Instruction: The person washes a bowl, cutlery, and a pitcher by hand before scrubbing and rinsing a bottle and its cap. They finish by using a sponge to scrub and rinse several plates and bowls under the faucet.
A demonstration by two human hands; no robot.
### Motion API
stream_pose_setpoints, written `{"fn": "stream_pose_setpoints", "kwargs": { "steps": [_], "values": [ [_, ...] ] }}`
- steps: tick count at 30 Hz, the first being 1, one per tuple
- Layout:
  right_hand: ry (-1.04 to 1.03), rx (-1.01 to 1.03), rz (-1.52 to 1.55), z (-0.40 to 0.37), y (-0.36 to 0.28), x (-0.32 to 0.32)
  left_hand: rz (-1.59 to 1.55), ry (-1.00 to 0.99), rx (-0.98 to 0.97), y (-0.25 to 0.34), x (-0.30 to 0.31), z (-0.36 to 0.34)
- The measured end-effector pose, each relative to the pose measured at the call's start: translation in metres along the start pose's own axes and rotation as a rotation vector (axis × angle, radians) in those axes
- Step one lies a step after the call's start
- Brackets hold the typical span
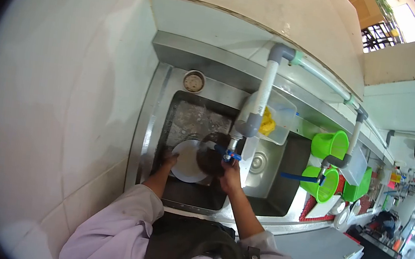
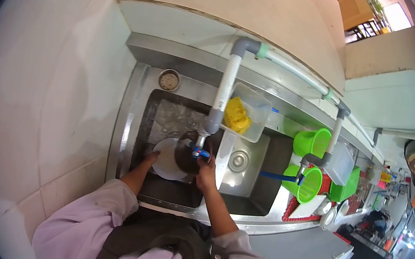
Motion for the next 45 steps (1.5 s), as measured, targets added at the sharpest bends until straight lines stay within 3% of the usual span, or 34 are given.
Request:
{"fn": "stream_pose_setpoints", "kwargs": {
  "steps": [1, 2, 3, 5, 7, 9, 12, 14, 15, 17, 20, 22, 23, 25, 27, 31, 33, 34, 35, 37, 39, 42, 44, 45],
  "values": [
    [-0.007, 0.030, -0.119, -0.014, -0.001, 0.009, -0.169, -0.192, -0.133, 0.014, 0.004, 0.004],
    [0.013, 0.036, -0.113, -0.034, -0.011, 0.005, -0.367, -0.206, 0.061, 0.072, 0.054, -0.017],
    [-0.011, -0.018, -0.049, -0.058, -0.026, -0.007, -0.362, -0.222, 0.056, 0.101, 0.069, -0.015],
    [-0.031, -0.066, 0.023, -0.081, -0.037, 0.006, -0.284, -0.124, -0.203, 0.142, 0.088, -0.006],
    [0.141, -0.089, 0.122, -0.100, -0.045, 0.049, -0.180, -0.160, -0.174, 0.165, 0.093, 0.004],
    [0.183, 0.072, 0.288, -0.117, -0.066, 0.061, -0.080, -0.186, -0.153, 0.184, 0.102, 0.007],
    [0.204, 0.126, 0.429, -0.129, -0.088, 0.093, -0.157, -0.191, -0.129, 0.205, 0.111, 0.002],
    [0.249, 0.161, 0.481, -0.130, -0.091, 0.121, -0.380, -0.003, -0.162, 0.199, 0.106, -0.004],
    [0.266, 0.188, 0.450, -0.128, -0.091, 0.136, -0.551, -0.027, -0.161, 0.193, 0.098, -0.004],
    [0.281, 0.228, 0.429, -0.125, -0.086, 0.157, -0.530, 0.153, -0.231, 0.192, 0.117, -0.022],
    [0.363, 0.164, 0.457, -0.117, -0.072, 0.173, -0.582, 0.112, -0.188, 0.191, 0.148, -0.056],
    [0.435, 0.165, 0.490, -0.090, -0.059, 0.204, -0.423, 0.301, -0.132, 0.181, 0.163, -0.075],
    [0.509, 0.148, 0.516, -0.075, -0.050, 0.219, -0.420, 0.307, -0.146, 0.179, 0.165, -0.082],
    [0.542, 0.150, 0.527, -0.047, -0.044, 0.232, -0.722, 0.360, -0.119, 0.174, 0.175, -0.091],
    [0.615, 0.168, 0.478, -0.012, -0.034, 0.256, -0.748, 0.395, -0.136, 0.183, 0.192, -0.111],
    [0.550, 0.222, 0.586, 0.044, -0.020, 0.266, -0.714, 0.298, -0.050, 0.189, 0.223, -0.152],
    [0.596, 0.264, 0.485, 0.053, -0.030, 0.252, -0.680, 0.273, -0.038, 0.190, 0.231, -0.170],
    [0.520, 0.347, 0.171, 0.093, -0.018, 0.284, -0.706, 0.300, -0.024, 0.187, 0.235, -0.178],
    [0.530, 0.360, 0.185, 0.082, -0.025, 0.282, -0.737, 0.313, -0.015, 0.184, 0.233, -0.183],
    [0.771, 0.499, -0.389, 0.033, -0.054, 0.252, -0.792, 0.380, 0.030, 0.161, 0.220, -0.180],
    [0.900, 0.692, -0.230, -0.011, -0.060, 0.250, -0.751, 0.382, 0.026, 0.154, 0.213, -0.181],
    [0.973, 0.819, -0.237, -0.102, -0.091, 0.239, -0.666, 0.445, 0.080, 0.159, 0.209, -0.189],
    [0.748, 0.857, -0.147, -0.129, -0.102, 0.260, -0.698, 0.440, 0.077, 0.170, 0.208, -0.196],
    [0.767, 0.868, -0.129, -0.145, -0.108, 0.271, -0.730, 0.449, 0.096, 0.175, 0.207, -0.199]
  ]
}}
Point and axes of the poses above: each hand's wrist, its own z-axis towards the middle knuckle, its own x-axis out of the back of the hand, y = z × x, the point moved 4 cm from there along z, towards the middle knuckle, and after that the axes turned 14 degrees about z, right-handed, at the moved point
